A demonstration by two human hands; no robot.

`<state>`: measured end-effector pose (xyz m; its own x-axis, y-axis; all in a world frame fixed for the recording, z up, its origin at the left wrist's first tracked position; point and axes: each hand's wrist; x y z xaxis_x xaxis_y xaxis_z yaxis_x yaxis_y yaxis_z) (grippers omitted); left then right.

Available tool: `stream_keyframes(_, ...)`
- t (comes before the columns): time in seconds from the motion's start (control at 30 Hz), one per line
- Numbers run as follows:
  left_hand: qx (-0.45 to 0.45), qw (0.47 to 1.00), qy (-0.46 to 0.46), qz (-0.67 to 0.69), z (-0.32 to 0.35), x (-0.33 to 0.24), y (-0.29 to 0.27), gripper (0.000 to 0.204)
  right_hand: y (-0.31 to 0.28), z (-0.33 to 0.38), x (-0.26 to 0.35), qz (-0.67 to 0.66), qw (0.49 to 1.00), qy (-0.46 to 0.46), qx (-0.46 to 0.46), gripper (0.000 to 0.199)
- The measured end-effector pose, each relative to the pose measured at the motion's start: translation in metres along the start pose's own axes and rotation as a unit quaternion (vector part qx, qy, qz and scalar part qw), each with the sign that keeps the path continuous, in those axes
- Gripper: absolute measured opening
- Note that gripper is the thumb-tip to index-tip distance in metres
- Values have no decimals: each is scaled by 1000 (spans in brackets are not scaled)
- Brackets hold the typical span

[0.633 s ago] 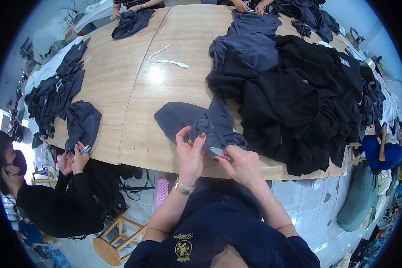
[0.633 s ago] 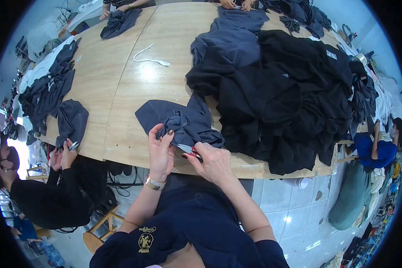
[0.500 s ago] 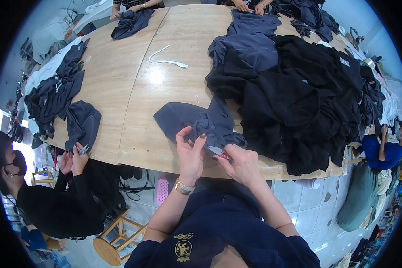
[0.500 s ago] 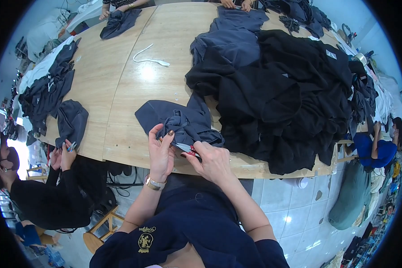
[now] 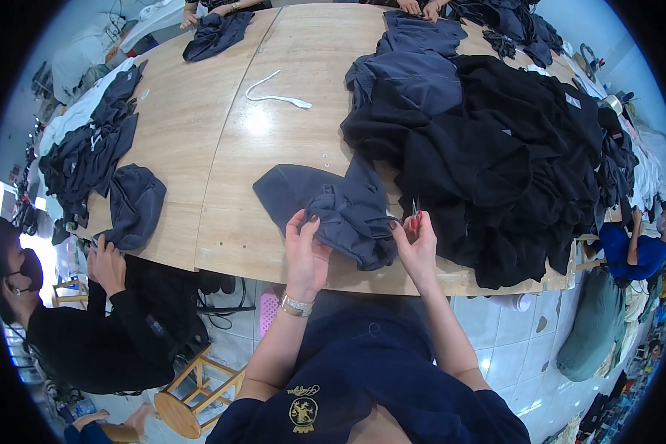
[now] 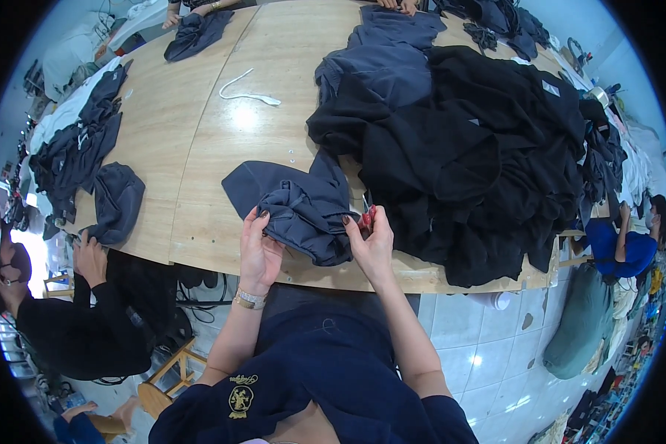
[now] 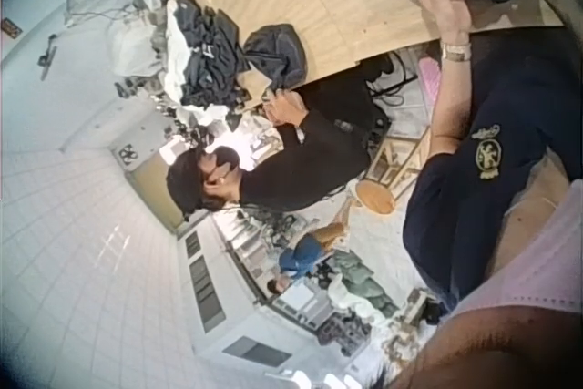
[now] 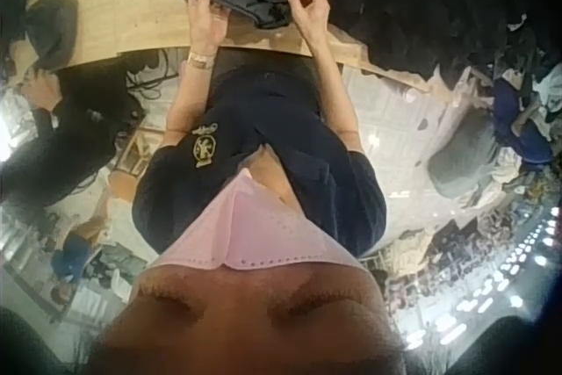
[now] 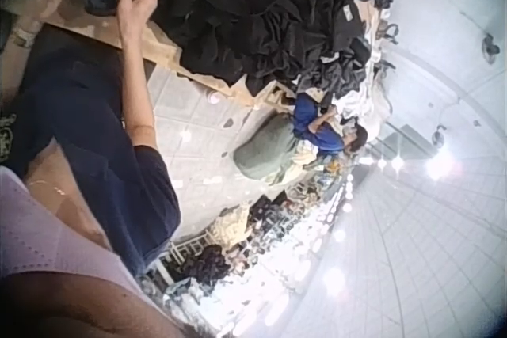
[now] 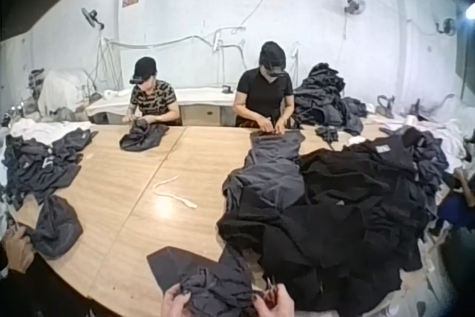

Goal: Remove loose threads and inspect dark garments at a textile manufacturing table.

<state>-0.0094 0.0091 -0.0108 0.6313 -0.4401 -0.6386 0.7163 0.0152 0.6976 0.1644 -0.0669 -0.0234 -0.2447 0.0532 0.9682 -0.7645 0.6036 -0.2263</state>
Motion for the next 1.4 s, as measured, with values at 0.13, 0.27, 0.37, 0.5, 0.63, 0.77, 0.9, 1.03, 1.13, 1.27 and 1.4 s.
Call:
stream_keyframes(0.13, 0, 1000, -17, 3, 0, 0, 0, 36, 12, 13, 10, -57, 995, -60, 58, 25)
stream_keyframes(0.27, -15, 999, 2, -31, 6, 2, 8, 35, 31, 25, 46, 26, 980, -143, 134, 29)
stream_keyframes(0.37, 2, 1000, -4, -23, 1, 4, -4, 33, 36, 21, 36, -22, 983, -90, 160, 21)
stream_keyframes(0.5, -2, 1000, -24, 18, 0, 0, -6, 31, 28, 2, 14, -167, 984, 19, 48, 18)
stream_keyframes(0.63, -31, 999, -36, 20, -2, 1, -8, 27, 23, 5, 11, -85, 996, 21, 11, 22)
stream_keyframes(0.77, -10, 999, -34, -6, -6, 5, -16, 33, 40, 22, 40, -16, 987, -110, 117, 32)
stream_keyframes(0.9, 30, 996, -72, 35, -4, -2, -14, 33, 47, 13, 12, -140, 976, 22, 166, 20)
stream_keyframes(1.03, -28, 995, -87, 29, 5, -3, -17, 50, 40, -8, -1, 30, 994, 2, 107, 22)
stream_keyframes(1.13, 16, 996, -88, 11, 2, 0, -28, 52, 45, -23, -26, 106, 989, -70, 79, 22)
stream_keyframes(1.27, 61, 994, -95, -8, 0, -4, -34, 53, 51, -32, -21, 62, 990, -4, 128, 20)
stream_keyframes(1.4, 82, 955, 14, -285, 2, -12, -36, 36, 57, -25, 9, -2, 988, -55, 147, 18)
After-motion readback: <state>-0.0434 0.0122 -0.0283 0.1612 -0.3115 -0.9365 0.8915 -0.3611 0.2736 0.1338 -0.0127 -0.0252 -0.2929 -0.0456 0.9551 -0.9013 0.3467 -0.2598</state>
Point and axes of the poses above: each hand's wrist, its own z-axis away from the middle knuckle, its own y-axis out of the palm, x = y × z, and after that the axes turned 1 degree about -z, right-handed
